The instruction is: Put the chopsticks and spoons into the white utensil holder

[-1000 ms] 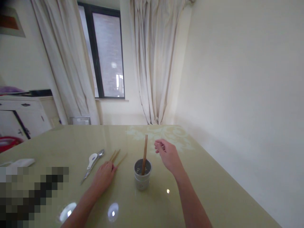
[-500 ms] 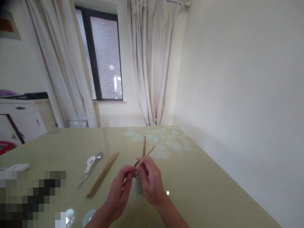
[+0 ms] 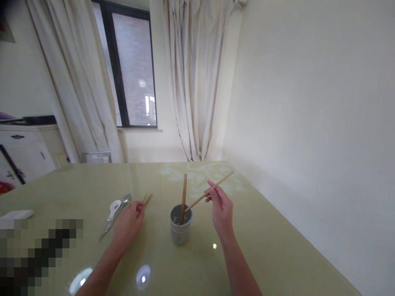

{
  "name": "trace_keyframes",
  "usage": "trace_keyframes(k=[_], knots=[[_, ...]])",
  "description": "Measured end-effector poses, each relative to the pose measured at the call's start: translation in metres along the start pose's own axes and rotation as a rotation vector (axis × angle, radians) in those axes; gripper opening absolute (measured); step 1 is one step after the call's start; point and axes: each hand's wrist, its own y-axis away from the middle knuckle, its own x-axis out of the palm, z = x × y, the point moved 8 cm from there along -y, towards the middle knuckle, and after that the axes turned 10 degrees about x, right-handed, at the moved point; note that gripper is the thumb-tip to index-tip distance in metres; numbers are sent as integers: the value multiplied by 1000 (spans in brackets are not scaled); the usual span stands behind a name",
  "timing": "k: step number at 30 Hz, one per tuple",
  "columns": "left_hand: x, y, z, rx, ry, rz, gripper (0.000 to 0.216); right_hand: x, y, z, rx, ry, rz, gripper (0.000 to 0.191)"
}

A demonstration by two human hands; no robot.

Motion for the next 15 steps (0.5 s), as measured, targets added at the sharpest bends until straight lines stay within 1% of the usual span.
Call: trace_keyframes(k=[2, 5, 8, 11, 15], knots=[[3, 4, 4, 47, -226, 34, 24, 15, 1, -2, -7, 41, 92, 42], [9, 11, 5, 63, -381, 108, 26, 35, 6, -9, -6, 80, 190, 43], [12, 12, 3, 60, -443, 152, 29, 47, 11, -22, 55, 80, 236, 48], [12, 12, 3, 65, -463, 166, 31, 54, 16, -34, 121, 87, 259, 54], [11, 12, 3, 72, -472, 160, 34, 56, 19, -41, 150, 105, 230, 52]])
